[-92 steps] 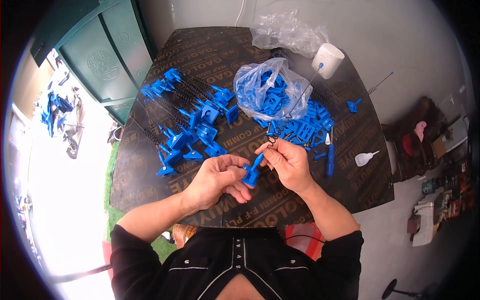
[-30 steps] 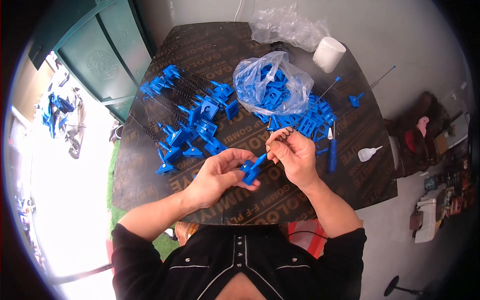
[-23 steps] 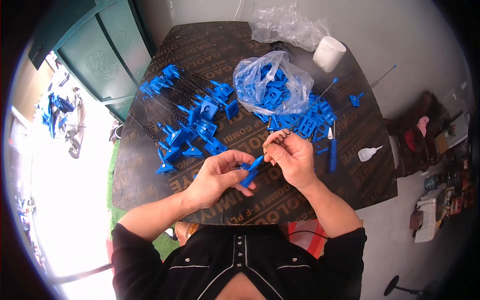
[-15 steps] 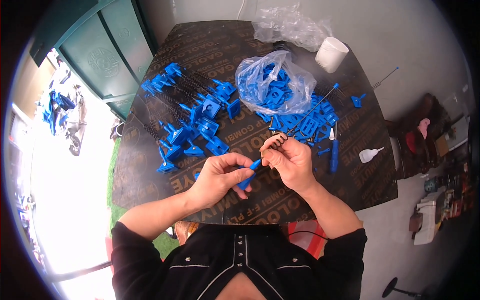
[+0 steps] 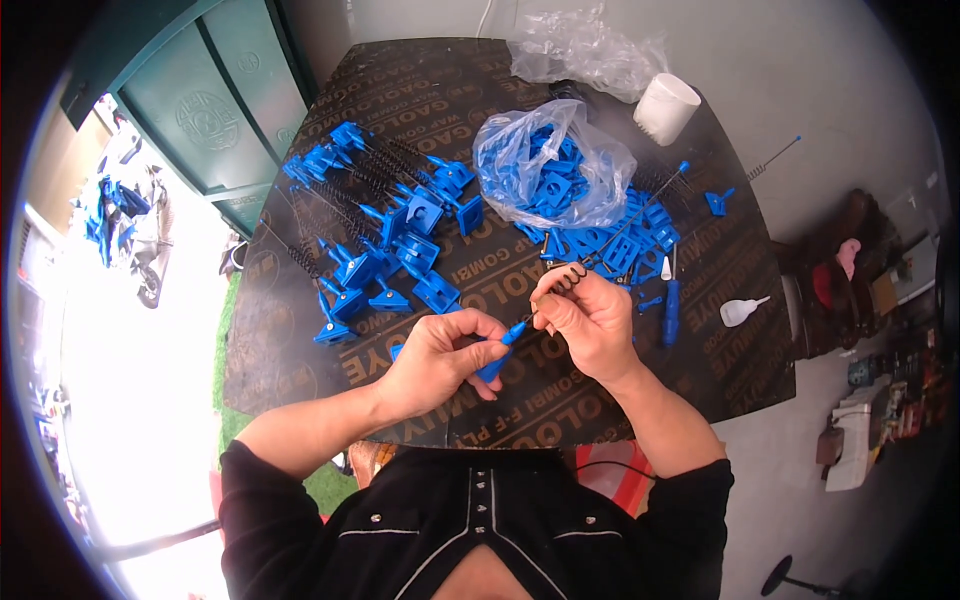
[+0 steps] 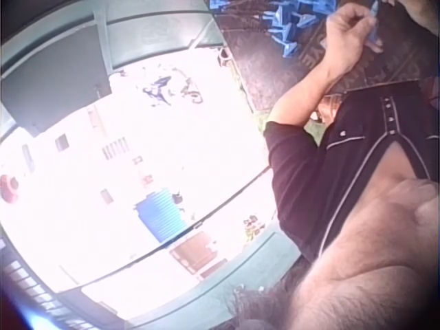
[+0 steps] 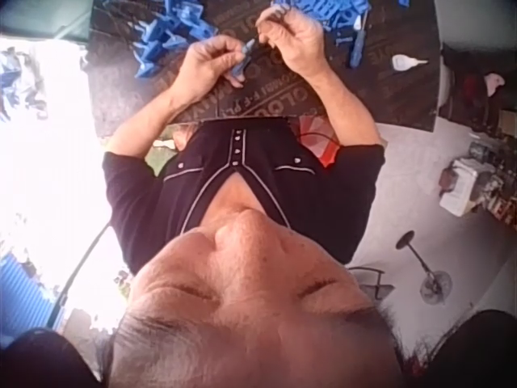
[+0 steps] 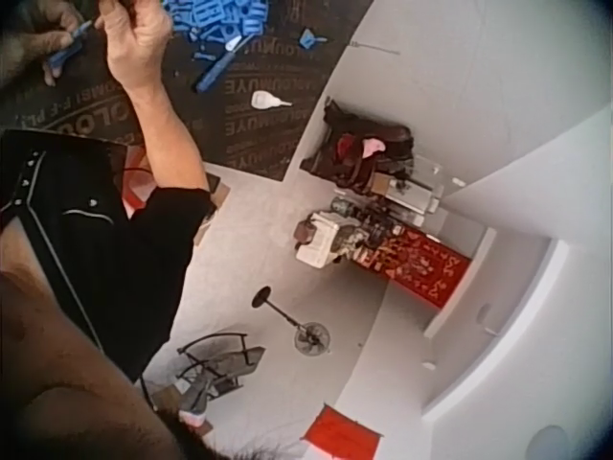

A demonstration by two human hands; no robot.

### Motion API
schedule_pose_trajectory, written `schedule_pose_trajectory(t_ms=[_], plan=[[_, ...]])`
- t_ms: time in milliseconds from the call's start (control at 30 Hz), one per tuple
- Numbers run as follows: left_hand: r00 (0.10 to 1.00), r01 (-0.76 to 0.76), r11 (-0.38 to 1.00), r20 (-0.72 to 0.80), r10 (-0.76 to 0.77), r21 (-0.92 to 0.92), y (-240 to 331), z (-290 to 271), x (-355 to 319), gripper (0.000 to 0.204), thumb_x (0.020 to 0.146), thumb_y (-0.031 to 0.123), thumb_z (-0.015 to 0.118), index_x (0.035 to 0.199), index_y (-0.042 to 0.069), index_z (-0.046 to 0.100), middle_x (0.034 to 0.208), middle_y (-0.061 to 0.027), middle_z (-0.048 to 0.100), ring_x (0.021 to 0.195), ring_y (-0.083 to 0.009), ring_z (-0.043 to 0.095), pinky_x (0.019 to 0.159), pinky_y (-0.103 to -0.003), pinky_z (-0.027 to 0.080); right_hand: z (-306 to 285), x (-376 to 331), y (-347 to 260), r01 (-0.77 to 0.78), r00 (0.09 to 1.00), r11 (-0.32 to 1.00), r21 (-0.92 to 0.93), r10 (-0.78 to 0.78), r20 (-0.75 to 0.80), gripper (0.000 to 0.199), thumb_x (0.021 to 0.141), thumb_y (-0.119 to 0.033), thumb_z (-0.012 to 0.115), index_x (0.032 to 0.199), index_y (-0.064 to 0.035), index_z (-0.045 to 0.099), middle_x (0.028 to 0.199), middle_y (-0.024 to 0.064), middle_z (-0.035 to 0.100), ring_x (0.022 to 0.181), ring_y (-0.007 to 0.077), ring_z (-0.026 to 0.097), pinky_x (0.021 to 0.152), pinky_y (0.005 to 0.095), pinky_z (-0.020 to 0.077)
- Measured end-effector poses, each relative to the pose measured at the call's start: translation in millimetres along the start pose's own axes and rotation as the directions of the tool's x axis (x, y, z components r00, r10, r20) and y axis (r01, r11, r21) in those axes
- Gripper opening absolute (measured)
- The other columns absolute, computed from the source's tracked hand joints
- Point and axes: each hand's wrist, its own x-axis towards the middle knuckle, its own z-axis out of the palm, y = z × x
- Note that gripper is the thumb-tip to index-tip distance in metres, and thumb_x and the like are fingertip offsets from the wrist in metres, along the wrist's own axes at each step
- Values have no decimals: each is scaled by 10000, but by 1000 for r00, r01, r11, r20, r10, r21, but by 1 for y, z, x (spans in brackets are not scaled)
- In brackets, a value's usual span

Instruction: The person assembles small blue plastic components with a spring and a screw using a screwdriver.

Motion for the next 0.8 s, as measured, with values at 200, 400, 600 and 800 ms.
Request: schedule_pose_trajectory(t_ms=[200,400,600,800], plan=[[1000,-22,1000,-2,22,-7,-2,1,1,143,921,70,571,1021,-32,572,844,-81,615,700,-161,657,584,-264,583,-1,0,-1,-8,1000,1000,1,8,21,123,919,-120,602,898,1,603,767,20,593,661,60,572,553,181,428],[999,-40,999,-6,40,3,-3,1,1,136,921,70,573,1013,-30,573,857,-75,607,705,-152,650,588,-259,582,1,0,-2,-12,1000,1000,23,13,-19,127,914,-120,609,894,5,606,725,22,591,622,59,560,535,177,418],[997,-59,996,-42,62,65,-1,3,0,121,920,65,573,991,-33,569,951,-79,582,722,-141,641,592,-253,580,2,0,0,-30,997,999,31,32,-67,128,911,-115,613,880,9,603,689,32,592,564,52,519,505,180,392],[996,-68,993,-59,74,98,1,2,0,110,921,61,572,982,-30,570,948,-73,579,719,-133,638,588,-247,577,3,0,1,-97,989,990,102,107,-103,137,914,-132,616,859,-7,601,667,20,597,531,35,491,478,174,373]])
